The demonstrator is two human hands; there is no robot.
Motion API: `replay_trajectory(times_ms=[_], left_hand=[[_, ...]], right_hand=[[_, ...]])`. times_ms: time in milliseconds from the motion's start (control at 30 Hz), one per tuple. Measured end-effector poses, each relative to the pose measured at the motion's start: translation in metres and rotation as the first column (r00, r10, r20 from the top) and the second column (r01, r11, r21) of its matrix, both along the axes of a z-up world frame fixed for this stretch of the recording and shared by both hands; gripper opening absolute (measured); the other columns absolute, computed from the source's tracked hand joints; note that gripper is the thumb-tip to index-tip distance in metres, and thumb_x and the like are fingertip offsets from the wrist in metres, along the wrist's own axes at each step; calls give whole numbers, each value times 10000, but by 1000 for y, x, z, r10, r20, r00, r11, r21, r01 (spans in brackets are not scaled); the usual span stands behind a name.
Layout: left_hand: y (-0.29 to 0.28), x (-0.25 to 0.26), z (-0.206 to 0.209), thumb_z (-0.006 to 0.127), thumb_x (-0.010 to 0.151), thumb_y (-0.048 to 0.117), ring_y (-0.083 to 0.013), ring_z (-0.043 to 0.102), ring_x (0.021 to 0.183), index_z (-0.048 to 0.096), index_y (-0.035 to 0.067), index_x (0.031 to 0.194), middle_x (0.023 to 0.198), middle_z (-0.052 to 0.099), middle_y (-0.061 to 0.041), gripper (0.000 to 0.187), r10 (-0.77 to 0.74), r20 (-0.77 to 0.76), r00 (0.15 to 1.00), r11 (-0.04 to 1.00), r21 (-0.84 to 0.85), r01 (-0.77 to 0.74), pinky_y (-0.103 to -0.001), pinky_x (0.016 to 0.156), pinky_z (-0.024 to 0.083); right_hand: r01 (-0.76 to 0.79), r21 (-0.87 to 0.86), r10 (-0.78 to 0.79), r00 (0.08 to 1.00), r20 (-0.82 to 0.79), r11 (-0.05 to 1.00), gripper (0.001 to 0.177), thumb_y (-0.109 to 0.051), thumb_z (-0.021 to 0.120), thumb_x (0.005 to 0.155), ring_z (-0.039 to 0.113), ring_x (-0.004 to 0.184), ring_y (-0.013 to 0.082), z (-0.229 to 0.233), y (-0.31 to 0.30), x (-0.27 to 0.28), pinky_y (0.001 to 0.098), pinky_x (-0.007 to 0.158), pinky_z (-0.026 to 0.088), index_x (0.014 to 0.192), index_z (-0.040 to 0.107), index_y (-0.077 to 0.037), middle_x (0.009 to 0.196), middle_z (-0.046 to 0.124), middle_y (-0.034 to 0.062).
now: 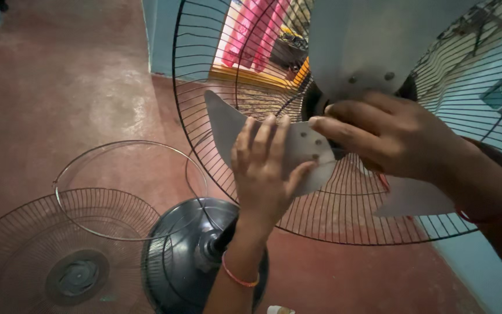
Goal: The person uses a yellow-handled screwdriver to tighten screws on the blades of a standing electric fan. The front grille is removed and placed on the floor nearby. The person works on each blade in turn, securing them to the central hub.
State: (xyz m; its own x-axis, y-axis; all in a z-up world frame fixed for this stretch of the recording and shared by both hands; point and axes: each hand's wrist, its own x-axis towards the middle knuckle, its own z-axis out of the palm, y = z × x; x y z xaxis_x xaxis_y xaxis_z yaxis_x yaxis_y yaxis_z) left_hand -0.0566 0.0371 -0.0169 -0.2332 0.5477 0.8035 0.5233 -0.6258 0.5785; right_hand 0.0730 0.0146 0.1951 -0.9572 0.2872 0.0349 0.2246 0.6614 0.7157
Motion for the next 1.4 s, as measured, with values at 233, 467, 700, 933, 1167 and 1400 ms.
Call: replay_trajectory(times_ms=[233,467,700,933,1167,1400], left_hand=[[-3,6,-2,703,934,560,-348,336,1500,501,210,1527,1494,498,-83,718,2,-24,1000,1000,-5,-2,-538,1267,241],[-3,11,-10,684,952,544,-338,364,1479,511,247,1527,1470,509,-84,670,-2,-16,1000,1000,2,2,-540,1261,255],[-6,17,-11,668,986,523,-332,404,1461,556,238,1512,1430,545,-85,608,-30,20,999,999,23,30,-528,1251,294],[-7,19,-13,657,989,510,-346,423,1455,557,229,1511,1424,548,-110,601,-39,15,999,999,32,39,-545,1256,289],[-6,20,-17,676,987,514,-350,418,1454,548,226,1522,1418,544,-114,621,-43,20,999,998,37,42,-527,1249,306],[-8,19,-17,683,974,517,-347,425,1450,542,247,1527,1417,544,-96,631,-41,23,999,999,31,40,-522,1234,325]], right_hand=[[-20,-54,19,999,-31,998,450,-108,750,829,724,908,241,0,2,5,335,711,610,1267,672,-41,1084,725,143],[-52,-139,37,993,-110,989,376,-85,705,882,707,933,278,0,-7,0,383,719,594,1245,642,-9,1061,693,171],[-48,-72,42,995,-85,996,354,-3,689,908,700,913,306,-2,1,-1,420,723,600,1256,638,29,1014,698,179],[-55,-36,50,991,-124,998,369,24,662,899,712,921,314,-6,4,1,423,766,616,1265,617,28,1009,701,190],[-30,-3,30,995,-97,1000,378,-67,730,882,721,930,311,-23,9,11,397,750,620,1237,634,21,1046,722,189],[-82,65,86,995,-51,994,339,-60,759,877,725,979,311,-22,5,4,394,805,626,1198,676,12,1099,727,176]])
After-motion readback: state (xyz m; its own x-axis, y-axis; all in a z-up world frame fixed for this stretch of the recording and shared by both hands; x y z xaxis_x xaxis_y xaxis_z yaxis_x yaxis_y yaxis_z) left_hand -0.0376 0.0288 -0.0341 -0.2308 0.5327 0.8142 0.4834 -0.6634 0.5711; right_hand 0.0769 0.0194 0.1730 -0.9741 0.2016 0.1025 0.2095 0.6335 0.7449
